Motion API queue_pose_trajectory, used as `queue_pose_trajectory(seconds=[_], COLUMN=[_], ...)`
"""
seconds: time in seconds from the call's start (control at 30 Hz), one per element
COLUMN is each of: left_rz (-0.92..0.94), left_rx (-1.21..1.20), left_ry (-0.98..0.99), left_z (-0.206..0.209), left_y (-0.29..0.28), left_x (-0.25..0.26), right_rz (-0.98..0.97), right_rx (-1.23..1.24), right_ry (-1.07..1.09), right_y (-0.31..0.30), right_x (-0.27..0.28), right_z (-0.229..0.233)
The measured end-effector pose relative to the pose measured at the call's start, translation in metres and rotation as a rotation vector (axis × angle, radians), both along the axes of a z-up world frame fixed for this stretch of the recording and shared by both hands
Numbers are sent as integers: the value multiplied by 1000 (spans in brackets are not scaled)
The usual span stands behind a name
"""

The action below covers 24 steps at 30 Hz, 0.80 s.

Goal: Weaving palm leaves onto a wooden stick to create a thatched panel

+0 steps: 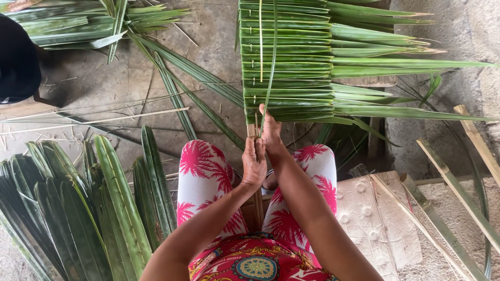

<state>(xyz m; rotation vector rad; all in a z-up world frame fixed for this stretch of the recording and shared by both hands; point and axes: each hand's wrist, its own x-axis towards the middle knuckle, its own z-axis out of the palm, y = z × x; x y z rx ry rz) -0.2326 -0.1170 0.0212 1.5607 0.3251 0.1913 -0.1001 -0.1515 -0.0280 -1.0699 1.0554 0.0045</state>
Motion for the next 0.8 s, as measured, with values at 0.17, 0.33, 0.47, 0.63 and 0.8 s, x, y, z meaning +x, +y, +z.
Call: queue_pose_trajectory(seconds=[0.17,0.33,0.47,0.63,0.8], left_rz=[-7,-26,-40,-61,-70], left_rx=[-18,-27,12,70,42], left_ry=[23,29,17,-2,-10], left_z=[10,17,14,17,23], left_y=[-2,-4,-3,-2,-2], left_x=[-2,-6,-7,-8,-8], right_rz=[-59,-84,-85,-86,-101], right_rx=[44,71,87,108,130], right_ry=[-41,-51,-71,-101,-103], right_y=[-1,-3,-4,-9,-6], right_x=[0,-2,-2,1,3], right_z=[-7,-23,-24,-44,-38])
